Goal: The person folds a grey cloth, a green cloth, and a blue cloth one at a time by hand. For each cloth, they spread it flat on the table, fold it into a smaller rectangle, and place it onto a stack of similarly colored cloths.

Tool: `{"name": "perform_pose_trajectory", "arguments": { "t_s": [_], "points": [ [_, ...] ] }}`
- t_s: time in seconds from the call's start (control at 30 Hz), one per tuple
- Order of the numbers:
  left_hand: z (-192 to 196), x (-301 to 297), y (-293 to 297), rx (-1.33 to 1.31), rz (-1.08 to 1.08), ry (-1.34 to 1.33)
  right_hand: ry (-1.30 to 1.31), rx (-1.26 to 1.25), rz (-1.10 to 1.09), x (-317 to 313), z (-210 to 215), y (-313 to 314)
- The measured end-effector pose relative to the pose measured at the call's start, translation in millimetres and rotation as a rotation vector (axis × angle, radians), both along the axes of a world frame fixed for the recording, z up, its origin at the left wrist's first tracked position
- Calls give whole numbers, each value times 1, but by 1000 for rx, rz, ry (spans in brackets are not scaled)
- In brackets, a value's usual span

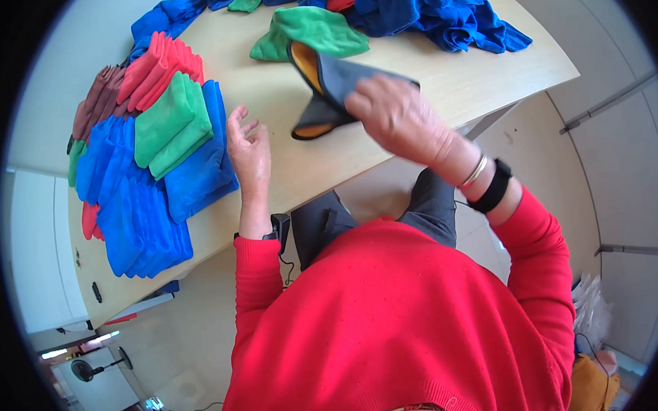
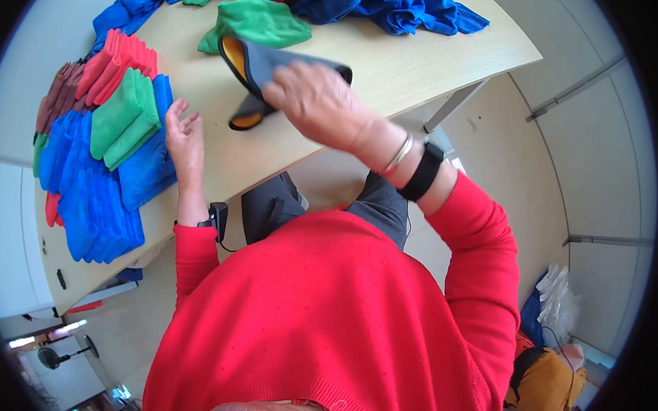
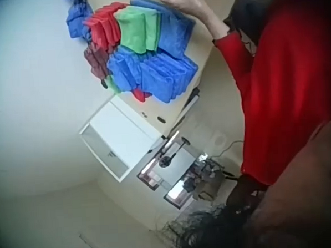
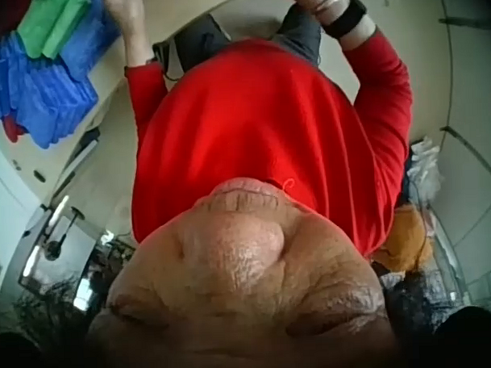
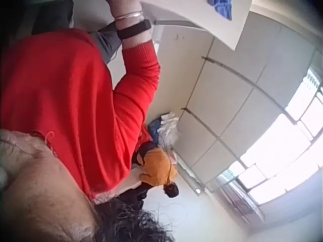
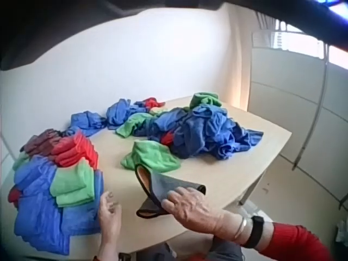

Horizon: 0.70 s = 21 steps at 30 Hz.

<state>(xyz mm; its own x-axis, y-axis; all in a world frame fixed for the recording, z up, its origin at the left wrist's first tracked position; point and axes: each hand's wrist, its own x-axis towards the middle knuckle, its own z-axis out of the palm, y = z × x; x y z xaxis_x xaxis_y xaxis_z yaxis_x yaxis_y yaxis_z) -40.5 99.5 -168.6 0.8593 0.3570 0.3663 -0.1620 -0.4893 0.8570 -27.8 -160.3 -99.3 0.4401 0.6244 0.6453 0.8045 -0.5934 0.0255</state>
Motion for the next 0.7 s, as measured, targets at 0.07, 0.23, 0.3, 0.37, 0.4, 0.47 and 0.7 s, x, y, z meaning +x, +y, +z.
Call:
{"name": "perform_pose_trajectory", "arguments": {
  "t_s": [0.07,0.23,0.3,0.37,0.4,0.47,0.7],
  "points": [
    [-5,-3,4,11,-7,11,168,-233,44,-19,-34,-6],
    [-21,11,9,7,-65,129,296,-267,58,-35,-67,-15],
    [-19,24,-3,-12,-100,178,303,-246,37,-35,-70,-19],
    [-5,32,-29,199,-108,301,303,-236,26,-34,-72,-22],
    [-1,37,-35,306,-108,361,304,-223,16,-36,-72,-23],
    [-24,58,-25,277,-130,341,307,-197,3,-40,-72,-21],
    [31,33,-44,-62,-305,319,307,-131,-71,-43,-74,-27]
  ]
}}
